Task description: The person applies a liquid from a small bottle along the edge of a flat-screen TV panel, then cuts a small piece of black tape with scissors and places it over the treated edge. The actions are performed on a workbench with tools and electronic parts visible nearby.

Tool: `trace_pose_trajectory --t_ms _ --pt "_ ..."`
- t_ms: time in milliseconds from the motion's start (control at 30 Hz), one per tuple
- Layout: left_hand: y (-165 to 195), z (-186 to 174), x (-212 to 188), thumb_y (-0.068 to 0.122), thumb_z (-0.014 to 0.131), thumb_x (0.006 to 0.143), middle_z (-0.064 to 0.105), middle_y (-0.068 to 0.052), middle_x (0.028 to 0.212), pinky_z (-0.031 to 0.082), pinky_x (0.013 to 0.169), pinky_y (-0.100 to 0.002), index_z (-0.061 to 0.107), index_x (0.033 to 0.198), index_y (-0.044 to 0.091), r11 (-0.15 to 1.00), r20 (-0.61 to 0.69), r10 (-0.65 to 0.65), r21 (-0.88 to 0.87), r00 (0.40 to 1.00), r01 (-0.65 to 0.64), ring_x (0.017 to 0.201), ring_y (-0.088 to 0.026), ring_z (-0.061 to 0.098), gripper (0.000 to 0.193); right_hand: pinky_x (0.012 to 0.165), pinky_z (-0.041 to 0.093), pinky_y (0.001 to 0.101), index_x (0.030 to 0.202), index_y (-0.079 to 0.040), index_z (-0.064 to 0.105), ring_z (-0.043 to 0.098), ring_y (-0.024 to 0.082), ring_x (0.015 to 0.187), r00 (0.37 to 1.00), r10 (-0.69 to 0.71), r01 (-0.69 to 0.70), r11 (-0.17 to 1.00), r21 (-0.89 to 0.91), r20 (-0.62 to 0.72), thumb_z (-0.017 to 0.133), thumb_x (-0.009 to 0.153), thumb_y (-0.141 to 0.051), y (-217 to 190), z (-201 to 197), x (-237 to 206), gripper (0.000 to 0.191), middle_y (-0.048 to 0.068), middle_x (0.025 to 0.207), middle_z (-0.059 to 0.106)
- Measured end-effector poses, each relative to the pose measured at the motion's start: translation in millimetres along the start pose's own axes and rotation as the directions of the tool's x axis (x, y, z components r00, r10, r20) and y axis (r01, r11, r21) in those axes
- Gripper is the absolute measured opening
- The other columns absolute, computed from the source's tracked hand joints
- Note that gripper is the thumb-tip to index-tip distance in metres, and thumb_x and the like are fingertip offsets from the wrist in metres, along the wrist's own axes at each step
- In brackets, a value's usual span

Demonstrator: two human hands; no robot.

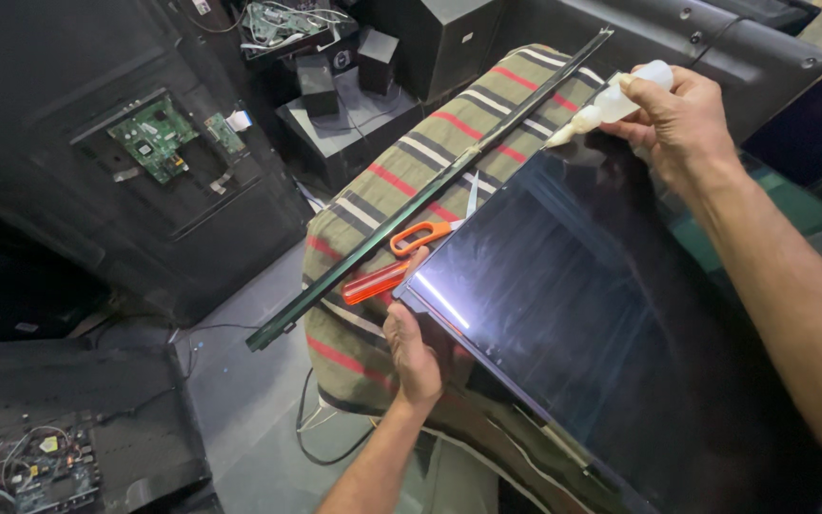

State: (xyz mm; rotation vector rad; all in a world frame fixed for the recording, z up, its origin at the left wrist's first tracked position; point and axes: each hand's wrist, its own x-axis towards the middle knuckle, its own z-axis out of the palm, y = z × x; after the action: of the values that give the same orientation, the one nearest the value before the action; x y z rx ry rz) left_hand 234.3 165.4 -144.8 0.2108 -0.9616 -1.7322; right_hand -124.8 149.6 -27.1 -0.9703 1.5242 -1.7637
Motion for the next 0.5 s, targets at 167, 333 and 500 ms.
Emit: trace_pose_trajectory --t_ms 167,333,500 --pt "-3.0 -1.3 -1.6 0.058 0.040 0.109 0.046 -0.014 0.156 0.034 0.122 -0.040 0.032 0.160 -0.005 0.999 0.010 0.009 -0.031 1.000 -0.009 0.143 -0.023 0.046 0.082 0.082 0.067 0.0343 0.120 0.003 0.060 0.076 0.022 0.097 1.000 0.000 0.000 1.000 0.003 -0.014 0.068 0.104 -0.010 9.1 -10.6 9.2 0.022 0.012 0.111 0.071" --pt "-4.4 -6.6 -4.6 0.059 0.038 0.110 0.049 -0.015 0.153 0.038 0.119 -0.040 0.034 0.160 -0.006 1.000 -0.016 -0.003 0.022 1.000 0.003 0.139 -0.024 0.049 0.083 0.081 0.067 0.0344 0.119 0.002 0.061 0.075 0.021 0.095 1.000 -0.005 0.005 1.000 -0.009 -0.030 0.069 0.103 -0.011 16.3 -18.6 15.3 0.021 0.011 0.108 0.071" --pt "-8.0 -10.5 -7.6 0.058 0.038 0.110 0.049 -0.016 0.154 0.038 0.119 -0.040 0.034 0.160 -0.006 0.999 0.000 0.010 0.034 1.000 -0.010 0.140 -0.024 0.049 0.082 0.083 0.068 0.0346 0.119 0.003 0.061 0.076 0.022 0.096 0.999 -0.009 0.007 0.998 -0.057 -0.037 0.068 0.105 -0.011 16.2 -24.5 17.3 0.021 0.011 0.109 0.071"
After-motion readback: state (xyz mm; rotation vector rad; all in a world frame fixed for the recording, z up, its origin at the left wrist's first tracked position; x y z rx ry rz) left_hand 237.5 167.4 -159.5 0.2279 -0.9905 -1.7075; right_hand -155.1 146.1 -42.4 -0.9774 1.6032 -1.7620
